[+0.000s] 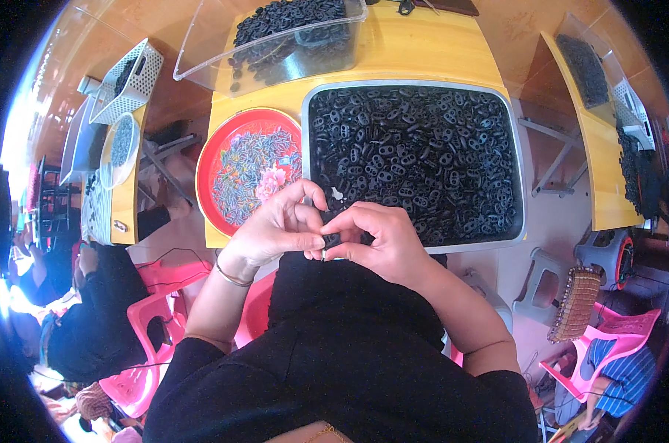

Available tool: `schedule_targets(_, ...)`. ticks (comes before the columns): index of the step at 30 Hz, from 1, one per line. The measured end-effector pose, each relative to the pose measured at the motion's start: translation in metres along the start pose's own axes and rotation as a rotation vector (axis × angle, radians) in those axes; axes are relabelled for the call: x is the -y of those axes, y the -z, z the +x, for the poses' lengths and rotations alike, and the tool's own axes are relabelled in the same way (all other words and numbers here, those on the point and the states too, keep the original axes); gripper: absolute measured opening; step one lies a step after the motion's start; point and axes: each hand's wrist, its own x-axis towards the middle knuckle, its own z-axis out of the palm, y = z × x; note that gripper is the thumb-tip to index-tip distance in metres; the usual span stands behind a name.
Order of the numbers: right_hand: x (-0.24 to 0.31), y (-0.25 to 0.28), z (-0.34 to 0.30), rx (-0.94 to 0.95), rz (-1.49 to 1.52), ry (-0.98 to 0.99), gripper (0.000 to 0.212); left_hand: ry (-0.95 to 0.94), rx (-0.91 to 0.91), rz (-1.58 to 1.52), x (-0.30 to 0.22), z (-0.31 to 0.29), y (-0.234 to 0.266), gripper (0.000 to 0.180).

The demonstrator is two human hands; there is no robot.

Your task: The person sits at a yellow table and repeatedly picks small black plastic components from a large tray and colorful pins from a red plate. They insert the pins into the plastic components by hand and place the assembled units into a clear plastic container.

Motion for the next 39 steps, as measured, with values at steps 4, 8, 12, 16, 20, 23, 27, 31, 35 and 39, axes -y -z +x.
schedule_targets(4,-0.001,-0.002,-0.002,0.012,0.038,-0.029,0.028,0.032,0.03,0.02,-0.001,0.001,0.003,0.038)
schedule_targets(8,0.006,-0.001,0.003,0.048,0.007,-0.014,0.029,0.049,0.055,0.021,-0.005,0.001,0.005,0.04)
schedule_targets(12,0.007,0.002,0.007,0.072,-0.081,0.071,0.031,0.071,0.053,0.036,-0.011,0.001,0.006,0.042)
schedule_targets(16,0.006,0.002,0.006,0.073,-0.059,0.042,0.03,0.067,0.073,0.047,-0.014,0.002,0.004,0.043)
schedule_targets(20,0.005,-0.001,0.004,0.018,-0.027,0.031,0.027,0.079,0.066,0.067,-0.014,0.003,0.007,0.043)
schedule_targets(23,-0.001,-0.002,0.002,0.001,-0.032,0.039,0.026,0.096,0.08,0.081,-0.012,0.005,0.007,0.043)
schedule_targets(27,-0.001,-0.004,0.003,-0.007,-0.033,0.035,0.026,0.081,0.084,0.043,-0.011,0.005,0.008,0.043)
schedule_targets(31,0.0,-0.001,0.007,0.03,0.05,0.018,0.029,0.074,0.053,0.048,-0.018,0.003,0.005,0.043)
schedule_targets(35,0.0,0.004,0.013,0.047,0.041,0.077,0.031,0.063,0.065,0.053,-0.02,0.004,0.008,0.042)
schedule_targets(39,0.0,0.004,0.012,0.055,0.035,0.035,0.032,0.079,0.061,0.021,-0.021,0.004,0.009,0.042)
